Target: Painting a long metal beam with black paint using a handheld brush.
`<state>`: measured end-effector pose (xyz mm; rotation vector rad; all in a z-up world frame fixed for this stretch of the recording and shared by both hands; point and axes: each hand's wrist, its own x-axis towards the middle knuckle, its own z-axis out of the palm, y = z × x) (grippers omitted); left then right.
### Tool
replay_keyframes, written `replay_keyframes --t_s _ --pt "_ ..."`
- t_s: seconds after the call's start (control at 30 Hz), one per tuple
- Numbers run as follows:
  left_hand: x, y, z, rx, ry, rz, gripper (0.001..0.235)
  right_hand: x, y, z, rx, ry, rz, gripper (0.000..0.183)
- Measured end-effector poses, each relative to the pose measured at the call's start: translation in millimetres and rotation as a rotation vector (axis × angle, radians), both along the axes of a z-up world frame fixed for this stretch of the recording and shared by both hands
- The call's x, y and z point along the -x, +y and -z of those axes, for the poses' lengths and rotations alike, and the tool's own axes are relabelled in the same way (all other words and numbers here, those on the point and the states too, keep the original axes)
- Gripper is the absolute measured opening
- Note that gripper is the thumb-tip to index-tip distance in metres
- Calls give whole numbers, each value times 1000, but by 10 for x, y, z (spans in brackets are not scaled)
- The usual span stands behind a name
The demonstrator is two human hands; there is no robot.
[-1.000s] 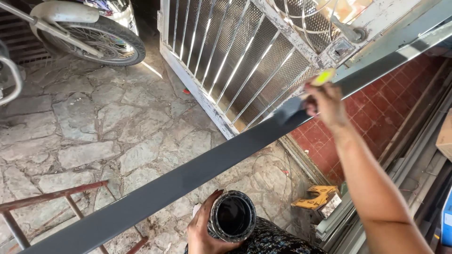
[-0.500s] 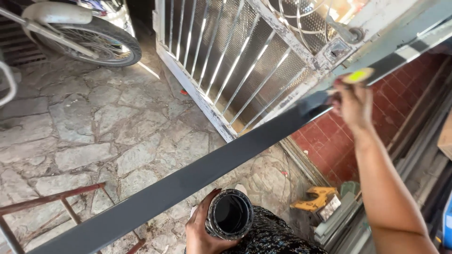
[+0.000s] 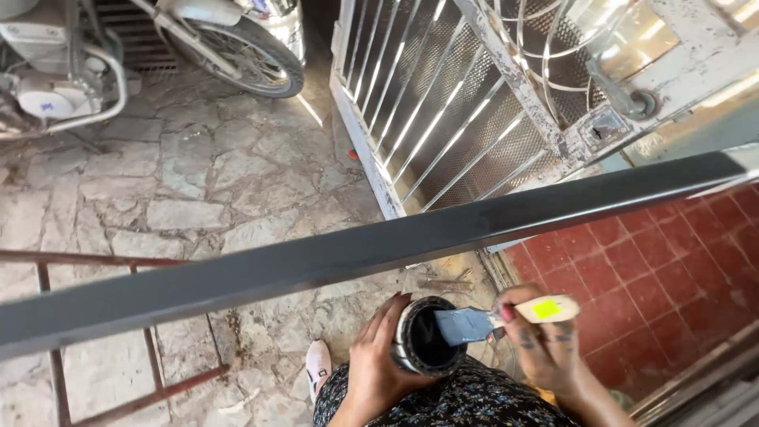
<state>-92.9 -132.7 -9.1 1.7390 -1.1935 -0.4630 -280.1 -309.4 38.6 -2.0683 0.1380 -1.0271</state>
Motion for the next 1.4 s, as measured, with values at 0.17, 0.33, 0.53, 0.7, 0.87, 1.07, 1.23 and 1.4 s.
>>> replay_keyframes --t_s 0.17,0.33,0.53,0.7,0.87,1.07,1.23,1.4 --pt "387 -235 -32 -40 -45 1 125 51 -45 -331 -204 455 54 19" --pt "626 -244 -115 -7 -102 -91 128 207 -286 60 -140 436 -91 12" --pt "688 -229 -170 -24 -159 -152 133 174 -387 28 -34 229 -62 18" --pt "610 -252 -194 37 -124 -179 123 163 -398 62 -33 191 -124 14" --pt "469 -249 -298 14 46 -176 119 205 -462 -18 -482 -46 213 10" --pt "282 -147 -243 3 76 -103 116 -138 -913 -387 -648 -188 456 13" --pt "120 -30 -152 -47 99 -83 119 -100 -1346 -306 -513 -27 395 13" --pt "22 37 -31 -57 89 -109 119 -169 -1304 -570 -388 -25 483 7"
